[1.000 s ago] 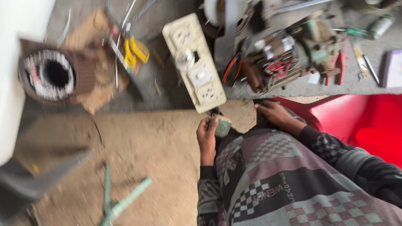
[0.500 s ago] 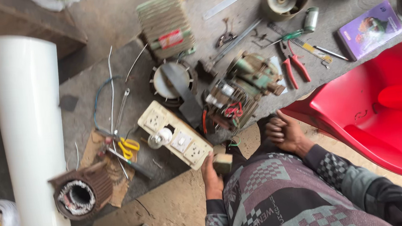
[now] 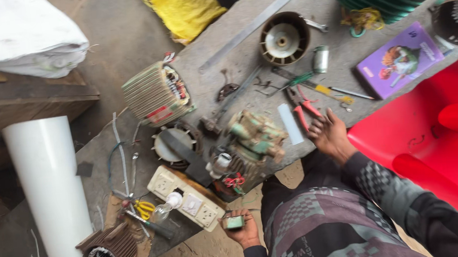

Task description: The person uses pliers to strip and adjust wires on a disassembled electric motor. They then pick up a small green component, inspect it, and place it back onto the motor assembly.

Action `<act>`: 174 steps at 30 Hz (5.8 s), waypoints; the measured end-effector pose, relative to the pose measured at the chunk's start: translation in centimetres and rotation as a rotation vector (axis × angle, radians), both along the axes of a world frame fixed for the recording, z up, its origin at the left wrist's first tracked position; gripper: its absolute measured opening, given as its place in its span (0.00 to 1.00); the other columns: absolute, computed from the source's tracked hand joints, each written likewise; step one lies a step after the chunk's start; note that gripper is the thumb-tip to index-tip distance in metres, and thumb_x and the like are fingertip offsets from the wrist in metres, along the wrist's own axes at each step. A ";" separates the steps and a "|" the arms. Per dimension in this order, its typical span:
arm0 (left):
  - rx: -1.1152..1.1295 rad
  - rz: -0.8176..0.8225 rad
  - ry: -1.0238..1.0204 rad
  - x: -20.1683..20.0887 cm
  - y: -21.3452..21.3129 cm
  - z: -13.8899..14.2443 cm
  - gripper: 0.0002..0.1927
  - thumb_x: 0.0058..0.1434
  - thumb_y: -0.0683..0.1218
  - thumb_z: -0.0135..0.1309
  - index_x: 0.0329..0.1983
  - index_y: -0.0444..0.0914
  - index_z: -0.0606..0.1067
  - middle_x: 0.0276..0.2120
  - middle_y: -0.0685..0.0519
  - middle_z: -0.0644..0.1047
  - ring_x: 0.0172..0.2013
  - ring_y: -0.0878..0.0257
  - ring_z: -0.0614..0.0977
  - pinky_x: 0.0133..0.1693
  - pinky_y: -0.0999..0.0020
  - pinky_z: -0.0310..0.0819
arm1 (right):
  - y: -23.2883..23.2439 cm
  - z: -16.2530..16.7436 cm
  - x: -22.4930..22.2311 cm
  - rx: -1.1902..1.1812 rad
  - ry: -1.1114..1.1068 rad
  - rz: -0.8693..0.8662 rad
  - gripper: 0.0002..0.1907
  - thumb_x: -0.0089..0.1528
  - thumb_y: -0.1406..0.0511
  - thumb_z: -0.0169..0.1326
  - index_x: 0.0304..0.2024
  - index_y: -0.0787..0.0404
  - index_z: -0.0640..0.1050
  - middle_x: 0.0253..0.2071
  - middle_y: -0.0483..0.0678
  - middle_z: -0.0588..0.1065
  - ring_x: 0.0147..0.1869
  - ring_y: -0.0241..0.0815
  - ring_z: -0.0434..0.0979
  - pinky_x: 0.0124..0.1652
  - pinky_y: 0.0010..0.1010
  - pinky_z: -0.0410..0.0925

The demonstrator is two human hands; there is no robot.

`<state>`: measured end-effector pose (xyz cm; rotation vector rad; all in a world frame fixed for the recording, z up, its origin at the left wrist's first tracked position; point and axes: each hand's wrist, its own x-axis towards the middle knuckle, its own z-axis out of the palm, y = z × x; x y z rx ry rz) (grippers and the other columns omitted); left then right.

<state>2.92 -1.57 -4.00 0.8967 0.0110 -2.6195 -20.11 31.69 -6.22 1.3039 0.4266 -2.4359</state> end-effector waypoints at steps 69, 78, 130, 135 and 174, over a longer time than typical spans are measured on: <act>-0.076 0.145 -0.774 2.2 12.2 -0.1 0.19 0.68 0.58 0.50 0.26 0.44 0.70 0.23 0.58 0.71 0.29 0.60 0.72 0.35 0.61 0.66 | -3.7 4.4 -28.5 1.527 1.183 1.870 0.35 0.50 0.42 0.70 0.40 0.66 0.80 0.31 0.56 0.78 0.34 0.53 0.83 0.36 0.44 0.76; -0.116 0.162 -0.796 1.9 12.4 -0.1 0.20 0.70 0.59 0.51 0.25 0.44 0.72 0.23 0.58 0.74 0.28 0.60 0.74 0.33 0.61 0.67 | -17.0 -4.4 -28.0 1.692 1.125 1.555 0.34 0.68 0.69 0.54 0.69 0.85 0.58 0.26 0.53 0.77 0.28 0.48 0.81 0.26 0.37 0.73; -0.100 0.099 -0.775 3.6 11.7 1.2 0.16 0.67 0.59 0.53 0.33 0.44 0.72 0.31 0.55 0.75 0.33 0.58 0.76 0.41 0.58 0.69 | 2.4 -2.0 -29.4 0.968 0.794 1.238 0.06 0.67 0.65 0.61 0.44 0.59 0.83 0.38 0.49 0.80 0.37 0.39 0.76 0.38 0.28 0.70; -0.197 -0.060 -0.824 1.3 11.5 2.2 0.14 0.67 0.58 0.50 0.39 0.44 0.74 0.35 0.57 0.74 0.36 0.61 0.78 0.41 0.61 0.71 | 4.7 0.2 -23.0 0.717 1.157 0.845 0.03 0.65 0.66 0.54 0.36 0.58 0.74 0.33 0.43 0.71 0.35 0.33 0.71 0.36 0.22 0.66; -1.796 -1.071 -1.020 -39.9 19.3 0.3 0.37 0.63 0.64 0.54 0.58 0.27 0.69 0.61 0.31 0.66 0.61 0.40 0.65 0.55 0.44 0.67 | 7.9 0.1 -4.3 0.618 0.343 0.981 0.13 0.68 0.60 0.49 0.37 0.64 0.75 0.27 0.44 0.69 0.29 0.36 0.67 0.29 0.28 0.63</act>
